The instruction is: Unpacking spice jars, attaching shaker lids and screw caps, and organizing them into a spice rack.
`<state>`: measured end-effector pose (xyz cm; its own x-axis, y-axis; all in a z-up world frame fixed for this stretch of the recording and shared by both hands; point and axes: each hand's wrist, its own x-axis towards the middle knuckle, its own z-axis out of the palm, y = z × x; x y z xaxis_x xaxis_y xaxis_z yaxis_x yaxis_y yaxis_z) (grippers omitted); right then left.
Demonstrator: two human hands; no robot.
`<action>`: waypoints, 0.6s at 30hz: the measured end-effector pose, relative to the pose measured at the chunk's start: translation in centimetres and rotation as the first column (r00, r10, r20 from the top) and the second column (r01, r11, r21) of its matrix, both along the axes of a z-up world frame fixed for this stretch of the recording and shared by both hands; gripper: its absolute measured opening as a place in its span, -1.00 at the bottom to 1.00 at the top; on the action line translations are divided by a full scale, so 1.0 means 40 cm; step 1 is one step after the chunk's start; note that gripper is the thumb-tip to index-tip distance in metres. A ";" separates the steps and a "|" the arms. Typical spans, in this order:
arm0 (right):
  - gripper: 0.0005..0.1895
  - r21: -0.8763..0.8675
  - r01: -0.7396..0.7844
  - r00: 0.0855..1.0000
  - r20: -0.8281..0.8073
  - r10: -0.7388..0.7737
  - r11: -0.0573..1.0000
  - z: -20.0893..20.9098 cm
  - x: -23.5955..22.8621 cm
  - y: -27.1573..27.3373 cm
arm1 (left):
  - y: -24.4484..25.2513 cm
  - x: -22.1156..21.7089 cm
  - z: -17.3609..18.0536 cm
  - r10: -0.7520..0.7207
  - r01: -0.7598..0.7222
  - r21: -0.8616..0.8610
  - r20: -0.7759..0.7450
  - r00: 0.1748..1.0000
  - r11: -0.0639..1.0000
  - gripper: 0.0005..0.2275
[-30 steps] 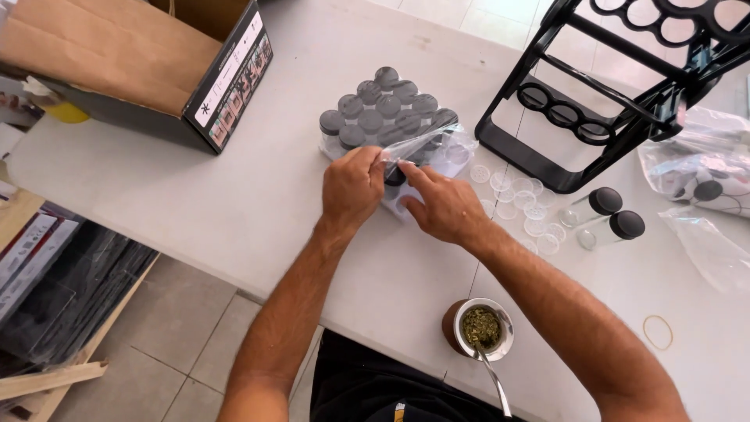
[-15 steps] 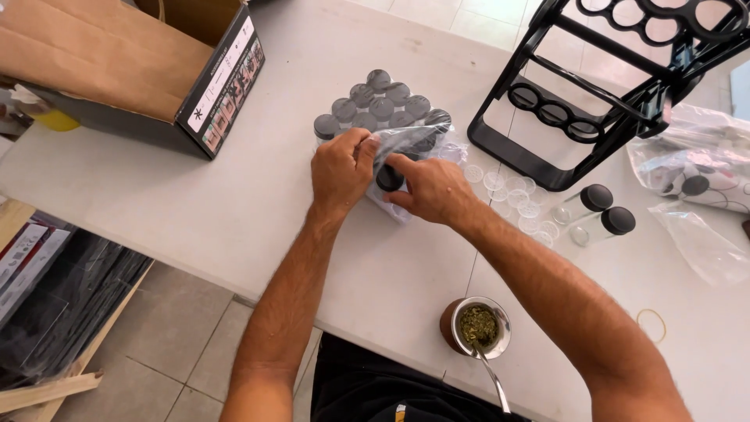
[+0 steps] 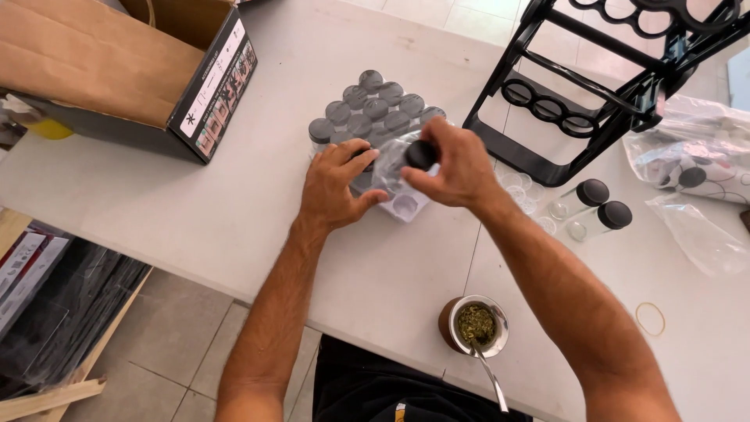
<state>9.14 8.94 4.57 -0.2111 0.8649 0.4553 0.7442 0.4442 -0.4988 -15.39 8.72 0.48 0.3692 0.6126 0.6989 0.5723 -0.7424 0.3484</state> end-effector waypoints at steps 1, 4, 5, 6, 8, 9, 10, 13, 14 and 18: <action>-0.41 0.005 -0.001 1.000 0.002 0.001 1.000 0.010 0.020 -0.017 | 0.010 -0.003 -0.015 0.001 -0.001 0.005 0.002 1.000 1.000 -0.37; -0.48 -0.101 0.070 0.997 -0.037 -0.074 0.992 0.035 0.082 -0.079 | 0.028 -0.011 -0.042 0.061 -0.057 0.074 -0.059 0.996 0.996 -0.31; -0.47 -0.145 0.072 0.993 -0.083 -0.085 0.987 0.037 0.108 -0.108 | 0.028 -0.011 -0.040 0.106 -0.101 0.081 -0.055 0.993 0.992 -0.27; -0.45 -0.189 0.073 0.987 -0.127 -0.098 0.979 0.038 0.136 -0.136 | 0.030 -0.008 -0.039 0.150 -0.145 0.087 -0.051 0.987 0.986 -0.22; -0.51 -0.241 0.100 0.981 -0.139 -0.136 0.965 0.029 0.173 -0.180 | -0.022 0.039 0.003 0.154 -0.158 0.167 0.038 0.987 0.973 -0.30; -0.54 -0.301 0.116 0.974 -0.153 -0.168 0.947 0.020 0.191 -0.208 | -0.052 0.062 0.021 0.159 -0.184 0.236 0.122 0.980 0.954 -0.39; -0.54 -0.301 0.129 0.971 -0.154 -0.182 0.945 0.011 0.198 -0.217 | -0.062 0.118 0.017 0.145 -0.170 0.236 0.121 0.982 0.957 -0.39; -0.68 -0.398 0.171 0.943 -0.199 -0.267 0.901 -0.027 0.205 -0.278 | -0.131 0.256 -0.016 -0.107 0.098 0.224 0.028 0.994 0.970 -0.64; -0.65 -0.471 0.152 0.919 -0.255 -0.300 0.869 -0.034 0.202 -0.297 | -0.150 0.289 -0.025 -0.154 0.159 0.048 -0.090 0.984 0.986 -0.55; -0.63 -0.556 0.190 0.897 -0.238 -0.373 0.810 -0.104 0.240 -0.333 | -0.160 0.372 -0.049 -0.317 0.232 -0.345 -0.217 0.923 0.910 -0.57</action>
<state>18.72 -4.36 0.41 0.1570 0.9853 -0.0676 0.5522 -0.1443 -0.8211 -0.52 2.30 -1.47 0.6969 0.6275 0.3473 0.4633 -0.7635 0.4499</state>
